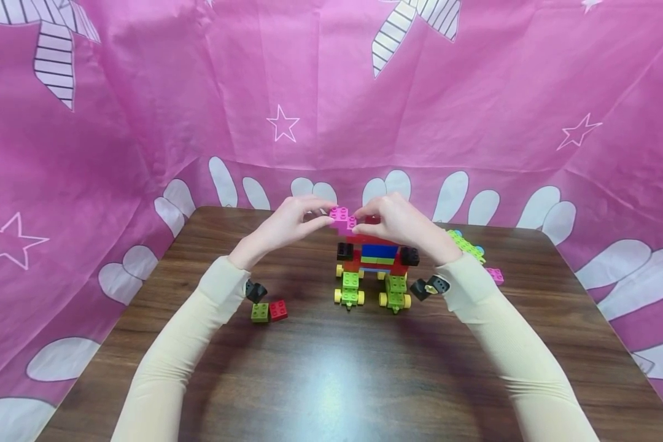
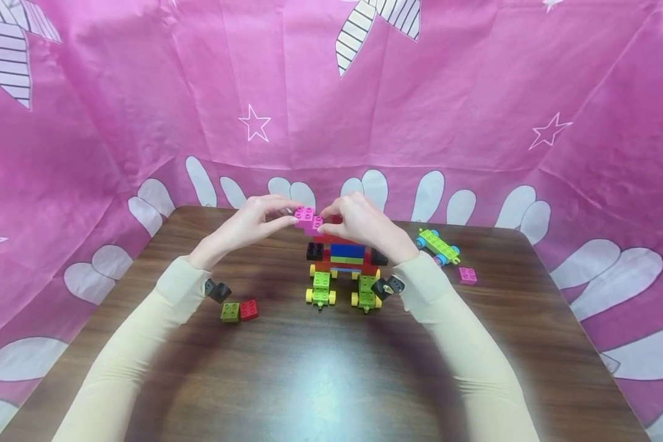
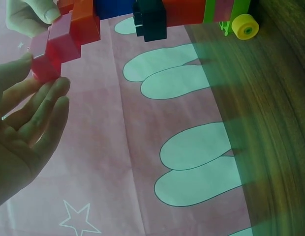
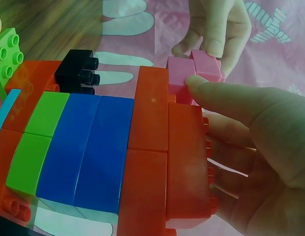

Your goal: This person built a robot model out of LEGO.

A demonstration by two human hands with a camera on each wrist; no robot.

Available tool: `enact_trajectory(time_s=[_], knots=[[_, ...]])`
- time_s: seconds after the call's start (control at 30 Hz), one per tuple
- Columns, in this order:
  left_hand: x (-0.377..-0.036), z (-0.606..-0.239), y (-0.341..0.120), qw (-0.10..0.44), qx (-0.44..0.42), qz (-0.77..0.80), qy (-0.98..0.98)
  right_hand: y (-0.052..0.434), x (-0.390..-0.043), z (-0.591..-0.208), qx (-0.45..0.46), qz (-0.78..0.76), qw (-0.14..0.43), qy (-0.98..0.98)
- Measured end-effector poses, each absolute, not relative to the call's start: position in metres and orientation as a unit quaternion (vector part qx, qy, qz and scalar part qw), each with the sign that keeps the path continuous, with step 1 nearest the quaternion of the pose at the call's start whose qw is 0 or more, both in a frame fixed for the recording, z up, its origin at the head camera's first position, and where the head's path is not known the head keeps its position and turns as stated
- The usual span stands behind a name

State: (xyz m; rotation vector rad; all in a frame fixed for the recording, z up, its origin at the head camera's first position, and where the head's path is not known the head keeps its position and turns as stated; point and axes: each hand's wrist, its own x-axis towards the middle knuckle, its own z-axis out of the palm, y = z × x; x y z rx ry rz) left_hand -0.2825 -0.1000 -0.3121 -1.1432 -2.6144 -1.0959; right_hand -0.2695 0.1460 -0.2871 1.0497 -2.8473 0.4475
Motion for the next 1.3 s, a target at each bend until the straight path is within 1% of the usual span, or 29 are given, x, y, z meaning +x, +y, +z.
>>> enact_trajectory(time_s=[0.47,0.73,0.87,0.93,1.07,1.17,1.3], knots=[[-0.281,-0.312,-0.098,0.052,-0.385,-0.344,-0.855,0.147,-0.269,-0.287,0.354,0.148,0.046,-0.922],[-0.282,-0.321,-0.098,0.044,-0.375,-0.368,-0.85,0.148,-0.269,-0.288,0.348,0.152,0.043,-0.924],[-0.282,-0.323,-0.1,0.053,-0.376,-0.374,-0.846,0.151,-0.268,-0.289,0.344,0.163,0.046,-0.923],[-0.282,-0.323,-0.1,0.057,-0.376,-0.374,-0.846,0.156,-0.267,-0.289,0.338,0.173,0.057,-0.923],[-0.282,-0.324,-0.101,0.057,-0.376,-0.371,-0.847,0.172,-0.264,-0.284,0.314,0.195,0.102,-0.923],[-0.283,-0.325,-0.101,0.058,-0.373,-0.372,-0.848,0.189,-0.26,-0.281,0.291,0.213,0.137,-0.922],[-0.284,-0.325,-0.102,0.062,-0.37,-0.371,-0.849,0.218,-0.254,-0.28,0.257,0.224,0.17,-0.925]])
